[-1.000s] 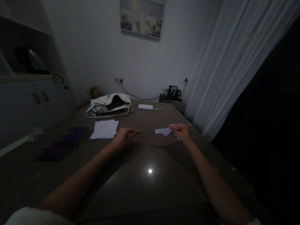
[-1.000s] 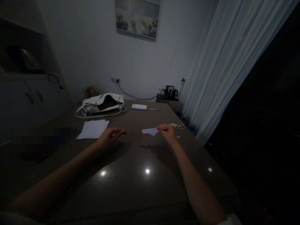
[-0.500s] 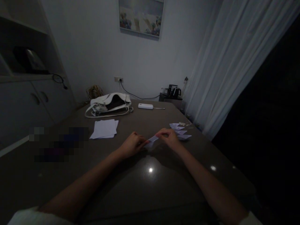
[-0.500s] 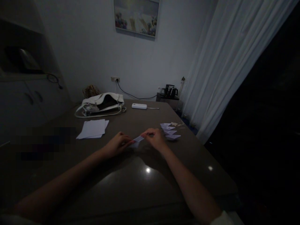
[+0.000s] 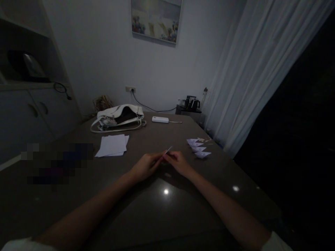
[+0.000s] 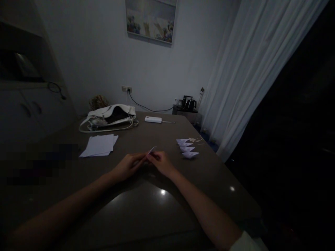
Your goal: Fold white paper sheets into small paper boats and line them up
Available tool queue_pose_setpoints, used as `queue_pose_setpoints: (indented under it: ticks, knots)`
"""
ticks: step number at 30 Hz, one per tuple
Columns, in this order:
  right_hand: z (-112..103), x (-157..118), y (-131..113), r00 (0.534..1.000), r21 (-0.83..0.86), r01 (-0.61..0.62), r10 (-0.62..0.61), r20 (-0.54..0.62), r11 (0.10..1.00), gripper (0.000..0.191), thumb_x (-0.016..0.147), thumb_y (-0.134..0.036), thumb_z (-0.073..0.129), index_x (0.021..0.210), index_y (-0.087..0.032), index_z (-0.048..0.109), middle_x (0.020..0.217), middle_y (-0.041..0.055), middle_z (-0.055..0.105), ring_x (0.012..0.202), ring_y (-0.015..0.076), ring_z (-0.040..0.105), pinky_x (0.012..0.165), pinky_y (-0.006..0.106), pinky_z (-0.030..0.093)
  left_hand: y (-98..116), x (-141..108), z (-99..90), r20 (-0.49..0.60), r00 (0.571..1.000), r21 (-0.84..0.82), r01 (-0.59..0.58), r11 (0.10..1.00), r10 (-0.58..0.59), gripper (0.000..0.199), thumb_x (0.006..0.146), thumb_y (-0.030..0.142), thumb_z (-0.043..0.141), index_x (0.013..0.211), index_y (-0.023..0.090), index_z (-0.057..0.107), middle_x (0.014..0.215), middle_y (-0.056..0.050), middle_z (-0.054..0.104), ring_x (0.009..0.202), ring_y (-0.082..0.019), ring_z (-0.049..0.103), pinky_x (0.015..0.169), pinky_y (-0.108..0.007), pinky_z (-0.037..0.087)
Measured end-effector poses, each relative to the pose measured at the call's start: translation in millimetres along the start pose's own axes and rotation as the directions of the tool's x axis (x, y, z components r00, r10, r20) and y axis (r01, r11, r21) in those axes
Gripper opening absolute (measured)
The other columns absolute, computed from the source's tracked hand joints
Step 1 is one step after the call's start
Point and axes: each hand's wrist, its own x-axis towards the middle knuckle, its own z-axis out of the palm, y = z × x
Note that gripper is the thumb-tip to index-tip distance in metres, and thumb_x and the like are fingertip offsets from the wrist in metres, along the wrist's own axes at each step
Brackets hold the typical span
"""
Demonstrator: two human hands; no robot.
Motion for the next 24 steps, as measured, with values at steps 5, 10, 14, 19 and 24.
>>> queue_pose_setpoints:
  ticks: [5,10,14,19,24]
  knots:
    - [-8,-1,3,1.0,-0.024,0.013,-0.013,0.002,1.0,0.037,0.077,-0.048,0.055,0.08,-0.013,0.066,0.076,0.005,0.067,0.071,0.015,0.062,0.068,0.026,0.048,5,1,1.9,-0.037,0.999,-0.09,-0.004,0.996,0.0,0.036,0.09,0.033,0.039,0.118,0.019,0.057,0.116,-0.008,0.062,0.106,-0.02,0.057,0.091,-0.029,0.042]
    - [-10,-2,1,0.996,-0.15,0.085,-0.083,0.025,0.985,0.035,0.082,-0.043,0.051,0.081,-0.012,0.067,0.08,0.0071,0.068,0.075,0.0167,0.062,0.07,0.027,0.046,3,1,4.3,-0.048,0.997,-0.185,0.045,0.982,-0.055,0.036,0.087,0.035,0.044,0.115,0.018,0.06,0.108,-0.008,0.066,0.096,-0.022,0.062,0.083,-0.033,0.047]
    - [-10,-3,-3,0.993,-0.213,0.114,-0.113,0.018,0.97,0.036,0.084,-0.042,0.048,0.084,-0.012,0.067,0.079,0.0071,0.068,0.073,0.0163,0.062,0.068,0.027,0.046,1,0,6.6,-0.062,0.992,-0.242,0.094,0.966,-0.112,0.037,0.086,0.035,0.047,0.116,0.016,0.058,0.103,-0.008,0.068,0.088,-0.021,0.063,0.078,-0.032,0.049]
    - [-12,-3,-1,0.994,-0.231,0.108,-0.105,0.024,0.967,0.037,0.086,-0.041,0.044,0.081,-0.012,0.066,0.075,0.0056,0.067,0.07,0.015,0.061,0.065,0.025,0.045,3,-1,5.7,-0.051,0.989,-0.248,0.125,0.961,-0.142,0.039,0.086,0.034,0.046,0.118,0.015,0.056,0.094,-0.008,0.069,0.081,-0.019,0.064,0.072,-0.029,0.049]
    - [-11,-3,2,0.996,-0.241,0.091,-0.091,0.012,0.966,0.037,0.087,-0.039,0.043,0.077,-0.011,0.065,0.073,0.0058,0.065,0.068,0.0143,0.059,0.062,0.024,0.042,8,0,4.5,-0.025,0.985,-0.259,0.157,0.953,-0.169,0.042,0.087,0.036,0.045,0.123,0.015,0.05,0.083,-0.006,0.068,0.071,-0.017,0.063,0.064,-0.026,0.047]
